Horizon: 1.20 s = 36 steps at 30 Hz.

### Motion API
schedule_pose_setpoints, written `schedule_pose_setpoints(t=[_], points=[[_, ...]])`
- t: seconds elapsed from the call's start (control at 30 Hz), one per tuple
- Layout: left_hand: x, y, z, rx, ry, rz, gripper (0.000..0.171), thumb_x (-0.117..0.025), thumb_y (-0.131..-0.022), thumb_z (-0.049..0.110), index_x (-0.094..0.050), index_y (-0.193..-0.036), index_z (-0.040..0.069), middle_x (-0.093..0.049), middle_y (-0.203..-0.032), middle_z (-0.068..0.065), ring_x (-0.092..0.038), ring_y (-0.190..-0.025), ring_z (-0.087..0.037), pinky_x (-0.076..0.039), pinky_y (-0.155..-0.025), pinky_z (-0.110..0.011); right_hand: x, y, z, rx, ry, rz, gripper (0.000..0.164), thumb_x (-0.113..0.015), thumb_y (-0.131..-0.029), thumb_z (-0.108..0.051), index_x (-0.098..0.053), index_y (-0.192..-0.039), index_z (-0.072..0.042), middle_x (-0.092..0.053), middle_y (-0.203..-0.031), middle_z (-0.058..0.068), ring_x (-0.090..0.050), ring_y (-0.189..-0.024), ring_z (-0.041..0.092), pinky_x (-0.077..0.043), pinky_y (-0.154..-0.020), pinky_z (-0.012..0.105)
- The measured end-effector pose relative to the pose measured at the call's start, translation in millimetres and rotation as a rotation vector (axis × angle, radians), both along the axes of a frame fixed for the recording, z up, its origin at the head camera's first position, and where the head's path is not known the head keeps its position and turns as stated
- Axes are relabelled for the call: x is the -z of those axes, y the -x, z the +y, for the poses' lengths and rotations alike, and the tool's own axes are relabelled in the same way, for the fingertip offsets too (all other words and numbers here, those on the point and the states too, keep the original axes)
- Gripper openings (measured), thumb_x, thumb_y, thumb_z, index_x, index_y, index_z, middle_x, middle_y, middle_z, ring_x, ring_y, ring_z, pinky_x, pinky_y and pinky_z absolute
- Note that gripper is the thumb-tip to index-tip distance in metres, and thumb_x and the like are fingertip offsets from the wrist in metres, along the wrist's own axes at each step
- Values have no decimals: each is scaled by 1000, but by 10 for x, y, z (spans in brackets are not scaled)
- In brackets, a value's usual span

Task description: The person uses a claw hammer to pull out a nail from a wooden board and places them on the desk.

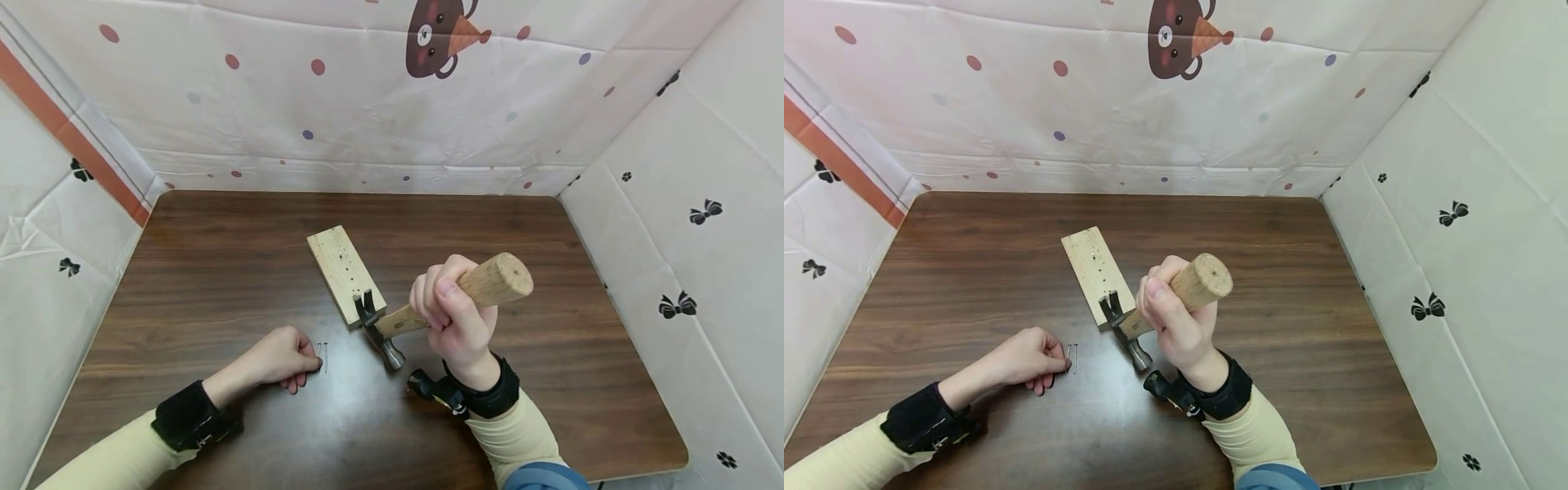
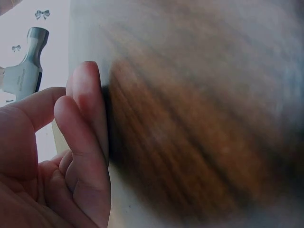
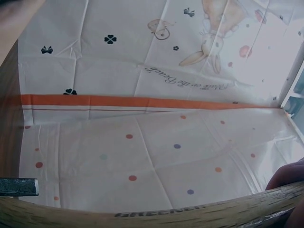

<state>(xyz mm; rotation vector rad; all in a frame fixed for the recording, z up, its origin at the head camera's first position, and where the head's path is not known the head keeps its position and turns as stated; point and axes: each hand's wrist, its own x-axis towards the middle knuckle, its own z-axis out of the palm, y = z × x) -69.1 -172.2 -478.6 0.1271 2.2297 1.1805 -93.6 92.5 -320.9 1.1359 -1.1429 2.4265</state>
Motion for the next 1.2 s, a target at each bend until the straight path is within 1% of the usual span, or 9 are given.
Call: schedule_pose_setpoints(t=[0.3, 0.47, 0.73, 0.97, 1.2], points=[[19, 2, -9, -15, -6, -7, 19, -76, -94, 15, -73, -77, 9, -68, -58, -3, -68, -47, -17, -56, -47, -31, -11, -4, -7, -1, 2, -4, 39, -60, -103, -10, -37, -72, -4, -27, -51, -1, -25, -40, 10, -27, -39, 26], [24, -4, -24, -11, -15, -12, 21, -76, -96, 18, -74, -77, 9, -68, -59, -3, -68, -47, -17, -54, -46, -29, -10, -5, -11, -3, 3, -10, 38, -60, -103, -10, -37, -73, -4, -27, -51, -1, -25, -40, 10, -27, -39, 26], [12, -2, -35, 9, -25, 1, 22, -76, -96, 21, -75, -77, 10, -68, -58, -2, -67, -46, -16, -49, -44, -25, -19, -4, -21, 2, -1, 7, 37, -59, -103, -10, -38, -73, -4, -27, -51, -1, -25, -40, 9, -27, -39, 26], [33, -1, -56, 21, -25, 3, 24, -77, -97, 26, -75, -78, 11, -68, -59, -1, -66, -45, -15, -49, -44, -25, -9, 1, -28, 8, -15, -3, 40, -60, -104, -13, -36, -73, -5, -27, -52, -2, -24, -41, 9, -25, -38, 27], [34, 1, -85, 51, -55, -2, 25, -76, -99, 27, -75, -80, 11, -69, -62, -2, -66, -47, -16, -50, -44, -26, -9, 17, -27, 22, -26, -11, 40, -61, -105, -14, -38, -74, -5, -27, -52, -1, -25, -40, 9, -24, -37, 29]])
